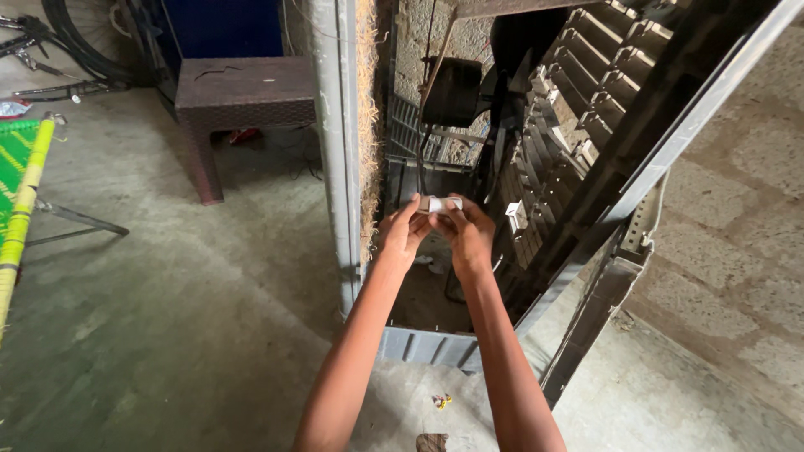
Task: The person unties a blue cord on the side of an air cooler, removes the front grille panel and a side panel, and sets the grille aside. They reach into the interior, then reattach the side panel and front grille, pressing the clips to secure them and adjusting the panel edges.
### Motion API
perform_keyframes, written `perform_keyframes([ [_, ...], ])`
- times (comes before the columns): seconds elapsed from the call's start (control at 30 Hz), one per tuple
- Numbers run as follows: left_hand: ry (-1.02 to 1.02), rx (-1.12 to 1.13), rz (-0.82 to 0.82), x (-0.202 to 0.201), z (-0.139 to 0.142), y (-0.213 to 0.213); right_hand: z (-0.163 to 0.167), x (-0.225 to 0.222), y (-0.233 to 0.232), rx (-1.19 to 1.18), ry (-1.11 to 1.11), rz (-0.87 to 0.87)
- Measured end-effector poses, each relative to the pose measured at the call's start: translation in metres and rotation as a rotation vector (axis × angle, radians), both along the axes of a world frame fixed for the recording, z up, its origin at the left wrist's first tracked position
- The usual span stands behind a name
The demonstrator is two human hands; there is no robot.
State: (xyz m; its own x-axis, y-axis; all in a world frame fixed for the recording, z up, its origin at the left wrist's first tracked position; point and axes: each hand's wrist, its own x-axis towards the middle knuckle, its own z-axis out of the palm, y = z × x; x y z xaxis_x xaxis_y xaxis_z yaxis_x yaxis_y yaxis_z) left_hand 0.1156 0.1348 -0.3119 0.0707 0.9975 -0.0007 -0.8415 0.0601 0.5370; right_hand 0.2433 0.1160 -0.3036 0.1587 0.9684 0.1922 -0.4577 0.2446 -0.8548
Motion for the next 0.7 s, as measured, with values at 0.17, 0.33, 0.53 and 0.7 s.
perform_keyframes([
  [0.17,0.007,0.009,0.003,-0.003,-0.002,-0.001,-0.004,-0.001,0.002,0.122,-0.169,-0.047],
  [0.33,0.019,0.067,0.036,-0.001,0.000,-0.005,-0.010,-0.001,0.005,0.240,-0.341,-0.140],
  [0.53,0.113,0.060,0.087,0.001,-0.003,-0.003,-0.010,-0.004,0.002,0.239,-0.508,-0.239],
  [0.7,0.122,0.090,0.094,0.001,-0.003,-0.003,0.004,-0.009,-0.008,0.313,-0.689,-0.362],
])
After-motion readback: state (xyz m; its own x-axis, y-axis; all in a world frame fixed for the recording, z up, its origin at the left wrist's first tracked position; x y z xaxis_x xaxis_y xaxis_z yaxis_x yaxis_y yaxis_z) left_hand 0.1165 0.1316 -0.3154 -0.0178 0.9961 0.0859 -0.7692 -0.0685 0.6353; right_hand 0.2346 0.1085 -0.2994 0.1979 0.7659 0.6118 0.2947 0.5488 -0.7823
